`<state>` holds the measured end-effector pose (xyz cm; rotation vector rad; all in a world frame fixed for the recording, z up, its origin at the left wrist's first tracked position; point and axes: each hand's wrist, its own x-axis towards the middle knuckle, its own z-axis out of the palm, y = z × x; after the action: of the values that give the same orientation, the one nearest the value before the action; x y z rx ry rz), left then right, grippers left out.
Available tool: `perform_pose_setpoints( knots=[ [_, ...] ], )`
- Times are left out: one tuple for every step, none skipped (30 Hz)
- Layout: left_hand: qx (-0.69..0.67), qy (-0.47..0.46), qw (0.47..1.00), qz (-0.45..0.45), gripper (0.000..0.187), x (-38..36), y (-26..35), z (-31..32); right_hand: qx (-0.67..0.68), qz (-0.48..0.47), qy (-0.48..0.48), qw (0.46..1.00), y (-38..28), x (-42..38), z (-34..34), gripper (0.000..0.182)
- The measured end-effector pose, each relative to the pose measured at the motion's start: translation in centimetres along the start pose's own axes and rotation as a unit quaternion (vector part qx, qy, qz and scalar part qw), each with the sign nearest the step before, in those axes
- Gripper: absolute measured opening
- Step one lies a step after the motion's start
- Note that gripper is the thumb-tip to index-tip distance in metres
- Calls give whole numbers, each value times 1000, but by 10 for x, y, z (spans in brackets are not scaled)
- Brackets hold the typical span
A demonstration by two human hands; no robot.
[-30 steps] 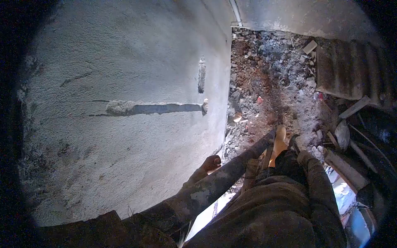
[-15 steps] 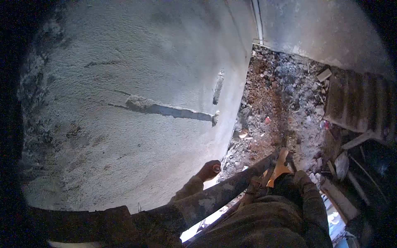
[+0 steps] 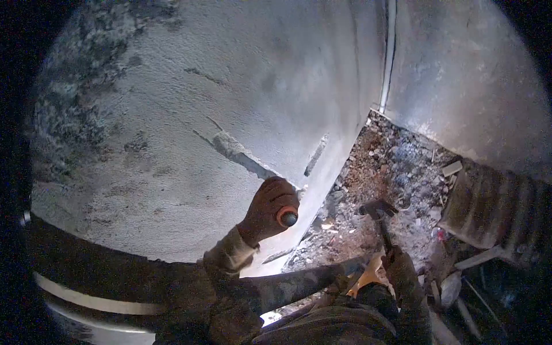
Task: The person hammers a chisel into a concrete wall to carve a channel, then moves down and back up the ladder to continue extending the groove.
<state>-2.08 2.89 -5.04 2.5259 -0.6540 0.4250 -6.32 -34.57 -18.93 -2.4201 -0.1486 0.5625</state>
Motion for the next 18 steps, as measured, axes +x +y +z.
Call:
perform_pose_setpoints(
  knots=[
    [-26, 11, 999, 27, 24, 8, 6, -4, 17, 1, 2, 1000, -14, -3, -10, 22],
    [-52, 23, 997, 54, 24, 14, 10, -6, 32, 2, 3, 999, -31, -8, -20, 21],
    [-16, -1, 997, 75, 25, 18, 11, -5, 10, 36, 0, 999, -45, -11, -28, 22],
    [-14, 9, 997, 76, 25, 22, 12, -5, 3, 30, 5, 1000, -47, -14, -29, 22],
    [-7, 5, 996, 92, 24, 25, 11, -4, 22, -3, 23, 999, -45, -18, -27, 24],
    [1, 2, 994, 107, 23, 28, 12, -4, 39, -36, 40, 998, -46, -19, -30, 26],
    [11, 23, 995, 101, 23, 30, 13, -5, 51, -58, 59, 995, -75, -25, -43, 25],
    [14, 38, 994, 100, 23, 32, 13, -9, 11, -25, 35, 999, -77, -22, -44, 23],
    [27, -4, 997, 75, 23, 33, 12, -15, 32, -68, 49, 996, -88, -25, -49, 22],
    [38, -48, 997, 51, 23, 34, 11, -20, 55, -109, 62, 991, -100, -29, -54, 22],
    [47, -35, 996, 74, 23, 36, 7, -22, -23, -77, 29, 996, -102, -25, -58, 23],
    [48, -29, 996, 73, 23, 38, 4, -25, -27, -81, 31, 996, -100, -23, -56, 23],
    [54, -44, 994, 84, 23, 39, 1, -30, 1, -66, 34, 997, -96, -21, -50, 24],
    [60, -60, 992, 95, 23, 40, -2, -33, 30, -50, 37, 998, -101, -19, -48, 26],
    [66, -55, 992, 97, 23, 40, -5, -32, 10, -39, 22, 999, -112, -20, -54, 26],
    [67, -53, 992, 94, 23, 41, -8, -33, 8, -41, 21, 999, -119, -22, -56, 26],
    [60, -42, 992, 98, 23, 41, -11, -32, 16, -46, 16, 999, -123, -23, -58, 25],
    [54, -31, 993, 102, 23, 41, -13, -32, 23, -51, 11, 998, -125, -23, -59, 25]
  ],
)
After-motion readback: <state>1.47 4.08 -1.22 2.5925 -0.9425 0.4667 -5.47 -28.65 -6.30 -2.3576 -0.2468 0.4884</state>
